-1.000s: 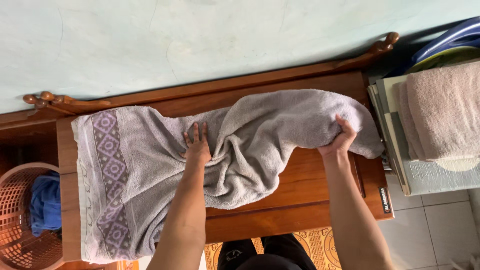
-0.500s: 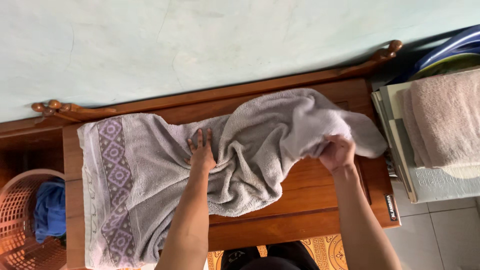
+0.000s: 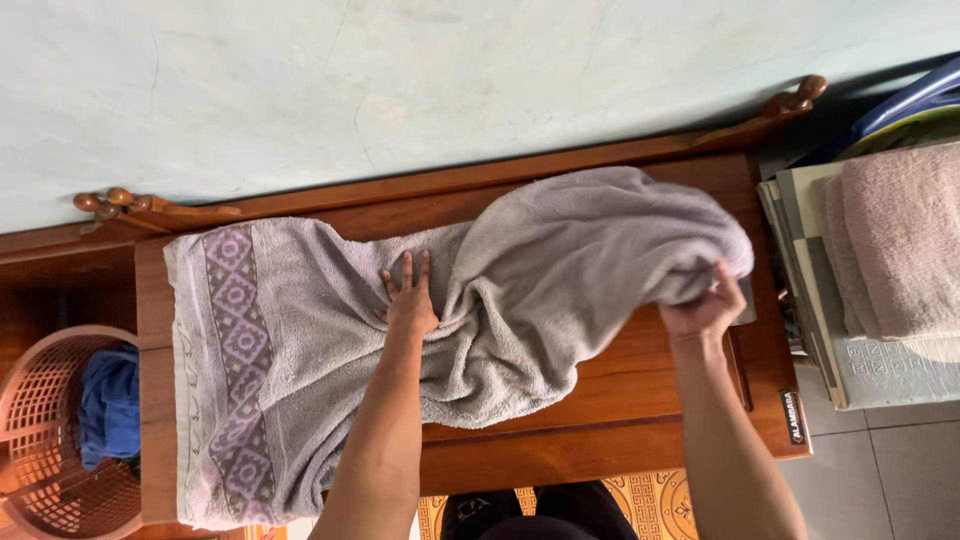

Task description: The person folds a light pink towel on a wooden table, then retrieves a gray towel from a laundry basket and folds it as well. The person smooths and aligns the towels during folding.

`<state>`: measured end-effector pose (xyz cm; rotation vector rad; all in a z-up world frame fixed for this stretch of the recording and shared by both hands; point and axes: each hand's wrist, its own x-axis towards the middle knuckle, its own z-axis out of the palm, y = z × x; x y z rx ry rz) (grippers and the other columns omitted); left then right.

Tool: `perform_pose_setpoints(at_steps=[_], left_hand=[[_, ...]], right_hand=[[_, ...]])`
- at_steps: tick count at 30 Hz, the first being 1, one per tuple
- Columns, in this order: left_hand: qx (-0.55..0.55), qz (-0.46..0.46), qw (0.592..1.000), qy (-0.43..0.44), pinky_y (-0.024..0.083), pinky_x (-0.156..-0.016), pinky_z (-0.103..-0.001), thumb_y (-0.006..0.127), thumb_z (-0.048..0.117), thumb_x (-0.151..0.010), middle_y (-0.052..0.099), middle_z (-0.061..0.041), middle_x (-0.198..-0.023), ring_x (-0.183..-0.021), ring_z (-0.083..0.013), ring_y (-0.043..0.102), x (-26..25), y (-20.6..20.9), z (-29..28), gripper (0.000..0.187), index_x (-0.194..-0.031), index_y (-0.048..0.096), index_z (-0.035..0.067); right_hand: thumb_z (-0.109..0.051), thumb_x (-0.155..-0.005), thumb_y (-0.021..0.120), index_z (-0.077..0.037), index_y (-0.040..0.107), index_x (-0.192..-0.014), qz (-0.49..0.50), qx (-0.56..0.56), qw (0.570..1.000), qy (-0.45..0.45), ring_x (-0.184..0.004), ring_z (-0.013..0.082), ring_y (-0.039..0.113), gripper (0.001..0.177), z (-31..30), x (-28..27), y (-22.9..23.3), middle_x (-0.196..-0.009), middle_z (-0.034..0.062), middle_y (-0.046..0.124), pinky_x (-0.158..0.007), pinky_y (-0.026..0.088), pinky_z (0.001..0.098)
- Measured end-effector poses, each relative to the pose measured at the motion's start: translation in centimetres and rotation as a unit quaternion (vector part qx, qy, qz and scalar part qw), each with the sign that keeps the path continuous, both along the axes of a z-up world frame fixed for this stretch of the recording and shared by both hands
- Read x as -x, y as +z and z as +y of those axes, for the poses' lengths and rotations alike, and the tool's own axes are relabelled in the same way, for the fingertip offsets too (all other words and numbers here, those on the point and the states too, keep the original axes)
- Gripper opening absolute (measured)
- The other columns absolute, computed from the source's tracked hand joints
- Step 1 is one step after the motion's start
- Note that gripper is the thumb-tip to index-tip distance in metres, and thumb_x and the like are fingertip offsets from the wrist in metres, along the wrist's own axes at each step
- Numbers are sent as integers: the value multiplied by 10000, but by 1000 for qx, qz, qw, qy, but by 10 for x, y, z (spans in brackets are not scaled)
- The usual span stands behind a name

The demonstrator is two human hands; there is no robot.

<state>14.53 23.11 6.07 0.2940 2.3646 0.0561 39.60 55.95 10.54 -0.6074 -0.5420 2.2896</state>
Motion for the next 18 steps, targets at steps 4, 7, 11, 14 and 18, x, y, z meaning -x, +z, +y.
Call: perform_pose_setpoints(at_steps=[4, 7, 11, 14, 18], left_hand=[[0, -7, 1000, 3, 244, -1170, -740, 656, -73, -821, -270, 157, -1692, -1576, -363, -168, 1, -1, 1, 1260, -1585, -152, 518], [-2, -9, 1000, 5, 237, -1176, -738, 617, -105, -821, -277, 163, -1688, -1572, -356, -178, 1, 2, 1, 1251, -1583, -160, 513], [-10, -24, 1000, 17, 228, -1177, -731, 562, -167, -820, -301, 165, -1679, -1561, -357, -213, -1, 5, 1, 1261, -1577, -180, 515], [-8, -25, 999, 18, 208, -1182, -731, 572, -161, -820, -306, 166, -1674, -1559, -352, -222, 0, 6, 3, 1262, -1573, -182, 516], [-12, -15, 1000, 18, 190, -1187, -737, 588, -158, -820, -302, 175, -1674, -1564, -325, -204, -2, 7, -1, 1269, -1577, -175, 517]], right_hand=[[-325, -914, 633, -22, 563, -1314, -253, -50, 962, 92, -1051, 292, 737, 507, 38, -10, -8, -1180, 196, 690, -877, 642, 473], [-314, -879, 719, -6, 577, -1384, -510, -175, 831, 138, -1111, 316, 699, 608, 55, -16, -16, -1230, 174, 683, -924, 603, 494], [-302, -659, 886, 21, 282, -1524, -772, -451, 448, 16, -1083, 549, 523, 1103, 48, -27, -7, -1212, 397, 499, -764, 498, 716], [-217, -761, 732, -78, 510, -1497, -608, -673, 390, -160, -1111, 502, 555, 782, 26, -16, 7, -1220, 373, 588, -784, 468, 691], [-174, -1027, 539, -199, 649, -1380, -647, -634, 348, 243, -863, 319, 708, 371, 6, 9, 10, -1000, 199, 737, -749, 613, 524]])
